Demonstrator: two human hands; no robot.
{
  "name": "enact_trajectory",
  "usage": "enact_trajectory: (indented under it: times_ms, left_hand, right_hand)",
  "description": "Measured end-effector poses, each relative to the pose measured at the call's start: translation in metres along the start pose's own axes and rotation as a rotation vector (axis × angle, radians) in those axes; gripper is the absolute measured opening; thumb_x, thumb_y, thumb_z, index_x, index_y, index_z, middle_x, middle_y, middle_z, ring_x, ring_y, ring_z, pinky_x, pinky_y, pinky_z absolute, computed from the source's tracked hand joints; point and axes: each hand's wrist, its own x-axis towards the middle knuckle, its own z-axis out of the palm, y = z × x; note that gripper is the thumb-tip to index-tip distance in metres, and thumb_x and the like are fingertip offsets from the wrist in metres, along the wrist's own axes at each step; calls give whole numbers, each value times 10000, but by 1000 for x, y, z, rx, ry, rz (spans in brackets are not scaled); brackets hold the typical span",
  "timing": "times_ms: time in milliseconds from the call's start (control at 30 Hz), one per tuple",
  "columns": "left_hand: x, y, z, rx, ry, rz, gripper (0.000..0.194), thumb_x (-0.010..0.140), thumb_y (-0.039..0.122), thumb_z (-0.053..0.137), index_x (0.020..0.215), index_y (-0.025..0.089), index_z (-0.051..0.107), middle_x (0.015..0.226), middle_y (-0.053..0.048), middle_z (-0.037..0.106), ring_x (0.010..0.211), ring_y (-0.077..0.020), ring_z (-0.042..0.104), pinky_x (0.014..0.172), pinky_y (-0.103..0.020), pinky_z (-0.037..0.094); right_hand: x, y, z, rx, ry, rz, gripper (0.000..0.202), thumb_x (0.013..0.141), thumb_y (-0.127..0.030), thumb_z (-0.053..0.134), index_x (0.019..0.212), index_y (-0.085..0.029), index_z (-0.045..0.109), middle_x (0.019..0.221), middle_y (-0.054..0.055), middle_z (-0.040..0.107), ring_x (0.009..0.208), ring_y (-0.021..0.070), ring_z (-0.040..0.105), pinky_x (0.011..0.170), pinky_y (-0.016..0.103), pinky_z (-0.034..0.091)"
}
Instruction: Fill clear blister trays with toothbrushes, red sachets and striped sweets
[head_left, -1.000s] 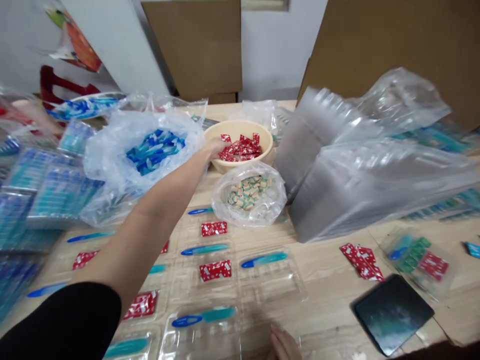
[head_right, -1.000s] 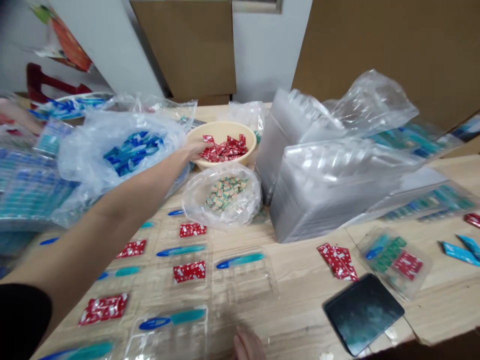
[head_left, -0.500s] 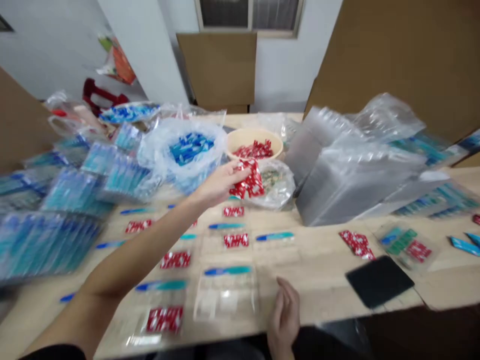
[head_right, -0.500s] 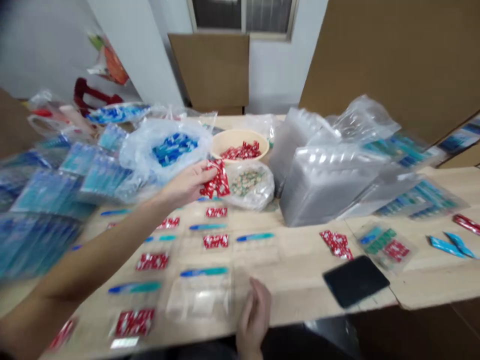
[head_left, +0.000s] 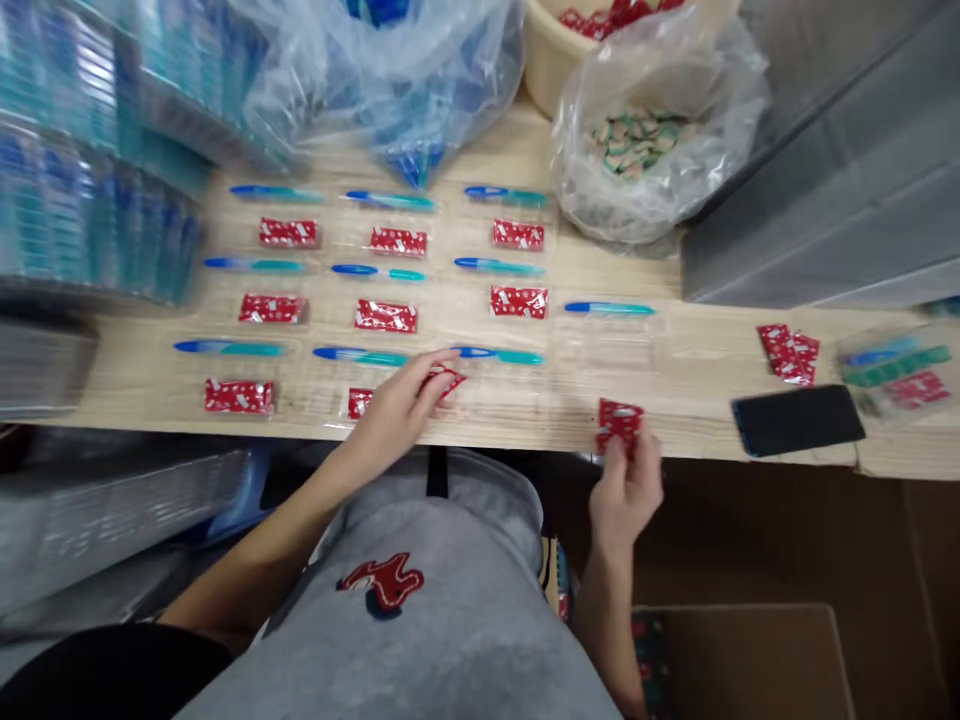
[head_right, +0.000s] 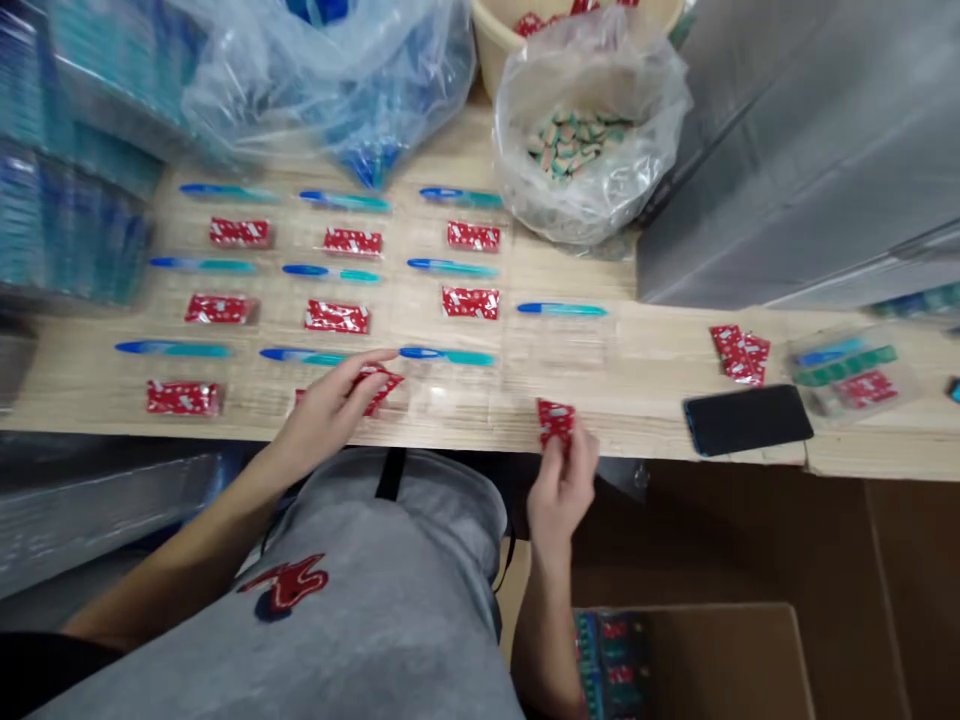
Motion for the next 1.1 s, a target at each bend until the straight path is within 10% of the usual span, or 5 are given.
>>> enact_trajectory:
  times_ms: [233,567,867,1100]
  left_hand:
    - [26,22,44,458,-246,508,200,929,235,458,1006,208,641,942,-68,685,913,-218,588,830,-370,466]
    - [-8,-7,43,476,-107,629,244,926,319,474,1045,194,646,986,-96,693,925,-229,601,849,-394,465]
    - [64,18,52,541,-17,368,571,892,481,483,1356,153,442,1454,-155,407,1361,-324,314,1119,-495,237]
    - [77,12,70,676,-27,304,563,890,451,495,1302,68,508,1289,-196,557,1222,-340,467,1103,-507,273]
  right_hand:
    - [41,16,-17,-32,201,-76,247,835,-301,615,1052,-184,607,974,79,605,831,186,625,753,393,538]
    - [100,26,-4,-214,-32,-302,237,918,-225,440,1022,-204,652,939,70,617,920,184,595,801,373,493]
    - [115,40,17,-476,-163,-340,246,874,-171,458,983,-208,676,1185,129,545,1062,268,491,910,501,369]
    - [91,44,21,-494,-194,-448,219,911,-337,504,987,-214,669,1089,95,649,1041,233,548,1039,503,292]
